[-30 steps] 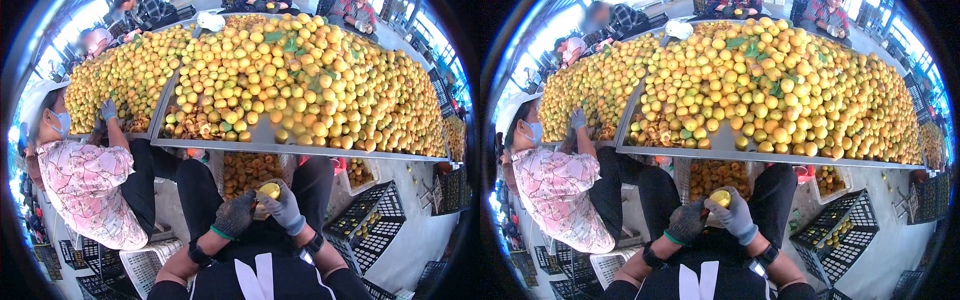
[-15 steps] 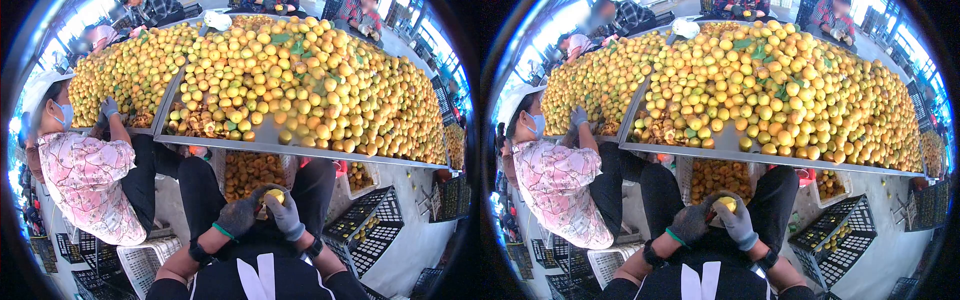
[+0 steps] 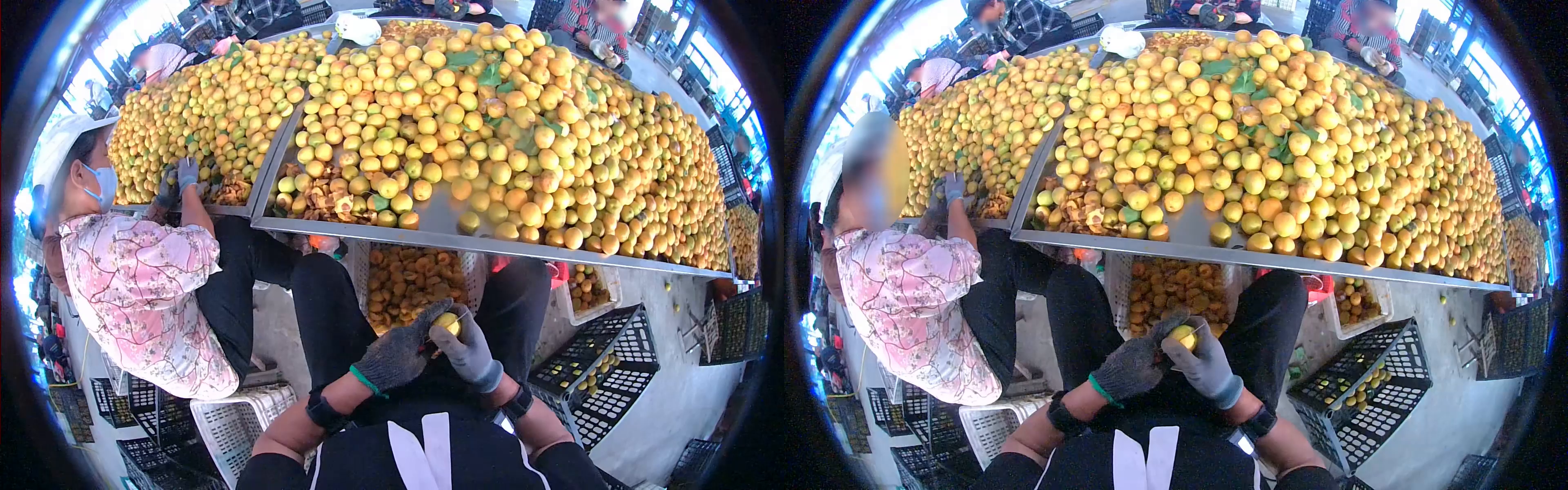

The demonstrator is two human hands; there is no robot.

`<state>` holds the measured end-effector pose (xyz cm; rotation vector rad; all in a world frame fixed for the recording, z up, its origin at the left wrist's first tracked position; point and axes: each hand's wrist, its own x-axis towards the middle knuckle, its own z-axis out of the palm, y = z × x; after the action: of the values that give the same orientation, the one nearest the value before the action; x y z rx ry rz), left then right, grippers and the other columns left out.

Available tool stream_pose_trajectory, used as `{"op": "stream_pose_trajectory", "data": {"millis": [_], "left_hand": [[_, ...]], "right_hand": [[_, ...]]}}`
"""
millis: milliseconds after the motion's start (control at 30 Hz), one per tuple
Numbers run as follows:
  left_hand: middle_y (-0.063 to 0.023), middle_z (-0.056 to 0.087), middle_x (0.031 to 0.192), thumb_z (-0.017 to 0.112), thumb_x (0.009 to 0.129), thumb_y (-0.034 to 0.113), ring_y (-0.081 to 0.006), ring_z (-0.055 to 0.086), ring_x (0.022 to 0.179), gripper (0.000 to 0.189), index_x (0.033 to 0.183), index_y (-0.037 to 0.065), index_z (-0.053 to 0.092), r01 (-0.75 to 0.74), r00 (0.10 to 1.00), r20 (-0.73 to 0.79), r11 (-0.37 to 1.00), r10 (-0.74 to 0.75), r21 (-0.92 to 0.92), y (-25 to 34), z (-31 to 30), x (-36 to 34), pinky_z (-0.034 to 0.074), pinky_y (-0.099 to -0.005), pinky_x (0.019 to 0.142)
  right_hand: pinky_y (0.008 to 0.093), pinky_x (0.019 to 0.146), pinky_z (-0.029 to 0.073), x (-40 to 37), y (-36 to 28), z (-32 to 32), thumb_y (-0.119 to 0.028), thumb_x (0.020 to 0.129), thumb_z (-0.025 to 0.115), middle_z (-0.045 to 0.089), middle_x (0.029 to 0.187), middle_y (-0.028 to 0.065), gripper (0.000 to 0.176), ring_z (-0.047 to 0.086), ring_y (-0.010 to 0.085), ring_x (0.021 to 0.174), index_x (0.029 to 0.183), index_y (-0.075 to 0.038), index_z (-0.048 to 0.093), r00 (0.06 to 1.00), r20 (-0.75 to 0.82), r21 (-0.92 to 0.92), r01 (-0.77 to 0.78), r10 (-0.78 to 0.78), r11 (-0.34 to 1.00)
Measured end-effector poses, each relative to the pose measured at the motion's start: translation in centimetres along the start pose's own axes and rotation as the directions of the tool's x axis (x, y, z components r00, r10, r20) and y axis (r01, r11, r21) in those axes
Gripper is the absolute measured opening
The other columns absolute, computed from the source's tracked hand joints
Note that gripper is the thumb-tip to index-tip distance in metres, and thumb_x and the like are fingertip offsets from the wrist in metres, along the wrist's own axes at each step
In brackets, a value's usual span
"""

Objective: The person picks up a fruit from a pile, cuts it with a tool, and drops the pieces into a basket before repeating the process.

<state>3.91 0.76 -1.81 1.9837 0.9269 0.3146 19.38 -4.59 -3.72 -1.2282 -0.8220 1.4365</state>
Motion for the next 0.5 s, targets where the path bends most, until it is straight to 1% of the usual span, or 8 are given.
{"op": "stream_pose_trajectory", "data": {"millis": [67, 200, 300, 333, 367, 400, 467, 500], "left_hand": [[-0.0237, 0.065, 0.104, 0.057, 0.082, 0.007, -0.0408, 0.065, 0.087, 0.077, 0.149, 0.019, 0.022, 0.035, 0.998, 0.060, 0.998, -0.032, -0.043, 0.3, 0.1, -0.2, 0.053, -0.0460, 0.079], [-0.0195, 0.057, 0.124, 0.055, 0.079, 0.001, -0.0346, 0.059, 0.110, 0.075, 0.147, 0.018, 0.027, 0.020, 0.998, 0.063, 0.978, -0.007, -0.208, 0.0, 0.6, -1.0, 0.047, -0.0415, 0.094], [-0.0168, 0.051, 0.134, 0.055, 0.078, 0.001, -0.0304, 0.050, 0.124, 0.074, 0.146, 0.017, 0.030, -0.001, 0.997, 0.073, 0.955, 0.024, -0.296, -0.9, 1.2, -0.9, 0.041, -0.0396, 0.102], [-0.0155, 0.048, 0.137, 0.055, 0.078, 0.001, -0.0286, 0.046, 0.129, 0.073, 0.145, 0.017, 0.031, 0.010, 0.995, 0.096, 0.943, 0.024, -0.334, -1.1, 1.2, -0.7, 0.038, -0.0390, 0.105], [-0.0155, 0.048, 0.137, 0.055, 0.078, 0.001, -0.0286, 0.046, 0.129, 0.073, 0.145, 0.017, 0.031, 0.009, 0.996, 0.091, 0.943, 0.022, -0.333, -1.2, 1.2, -0.8, 0.038, -0.0390, 0.105], [-0.0181, 0.051, 0.132, 0.055, 0.079, 0.002, -0.0308, 0.050, 0.124, 0.072, 0.145, 0.016, 0.030, 0.008, 0.995, 0.095, 0.948, 0.024, -0.319, -1.0, 1.0, -0.6, 0.041, -0.0400, 0.102], [-0.0207, 0.055, 0.127, 0.055, 0.081, 0.004, -0.0330, 0.054, 0.119, 0.071, 0.146, 0.014, 0.029, 0.008, 0.994, 0.106, 0.952, 0.025, -0.307, -0.5, 0.4, -0.3, 0.043, -0.0411, 0.099], [-0.0236, 0.056, 0.123, 0.057, 0.079, 0.007, -0.0358, 0.058, 0.111, 0.072, 0.145, 0.011, 0.028, 0.144, 0.975, 0.197, 0.965, -0.101, -0.220, -0.2, -0.2, -0.1, 0.046, -0.0420, 0.094]], "right_hand": [[0.0266, 0.075, 0.049, -0.1, 0.7, -0.2, -0.019, 0.090, 0.065, 0.058, 0.094, 0.0038, 0.034, 0.058, 0.0122, 0.083, 0.115, -0.003, 0.049, 0.976, 0.052, -0.014, 0.215, -0.214, 0.977], [0.0279, 0.077, 0.048, -0.7, 1.8, -0.6, -0.020, 0.090, 0.065, 0.059, 0.096, 0.0043, 0.035, 0.058, 0.0126, 0.085, 0.115, -0.003, 0.049, 0.969, 0.079, -0.155, 0.245, -0.235, 0.957], [0.0272, 0.079, 0.048, -1.2, 2.6, -0.4, -0.022, 0.089, 0.065, 0.059, 0.100, 0.0047, 0.036, 0.058, 0.0127, 0.089, 0.115, -0.002, 0.050, 0.986, 0.020, -0.100, 0.166, -0.165, 0.981], [0.0268, 0.080, 0.047, -1.0, 3.0, -0.5, -0.022, 0.089, 0.065, 0.059, 0.102, 0.0050, 0.036, 0.058, 0.0126, 0.091, 0.115, -0.002, 0.050, 0.990, 0.008, -0.013, 0.141, -0.141, 0.990], [0.0264, 0.081, 0.047, -0.8, 3.5, -0.5, -0.022, 0.090, 0.065, 0.059, 0.104, 0.0053, 0.035, 0.058, 0.0125, 0.093, 0.115, -0.002, 0.051, 0.993, -0.005, 0.077, 0.115, -0.115, 0.990], [0.0264, 0.081, 0.047, -0.5, 4.1, -0.8, -0.022, 0.090, 0.065, 0.059, 0.104, 0.0053, 0.035, 0.058, 0.0125, 0.093, 0.115, -0.002, 0.051, 0.993, 0.002, 0.074, 0.116, -0.116, 0.990], [0.0260, 0.082, 0.047, -0.2, 5.2, -1.4, -0.026, 0.090, 0.066, 0.058, 0.108, 0.0052, 0.039, 0.058, 0.0123, 0.093, 0.116, -0.002, 0.050, 0.988, 0.072, 0.360, -0.152, 0.135, 0.920], [0.0260, 0.082, 0.047, -0.3, 4.9, -1.3, -0.026, 0.090, 0.066, 0.058, 0.108, 0.0052, 0.039, 0.058, 0.0123, 0.093, 0.116, -0.002, 0.050, 0.988, 0.072, 0.361, -0.155, 0.138, 0.920]]}}
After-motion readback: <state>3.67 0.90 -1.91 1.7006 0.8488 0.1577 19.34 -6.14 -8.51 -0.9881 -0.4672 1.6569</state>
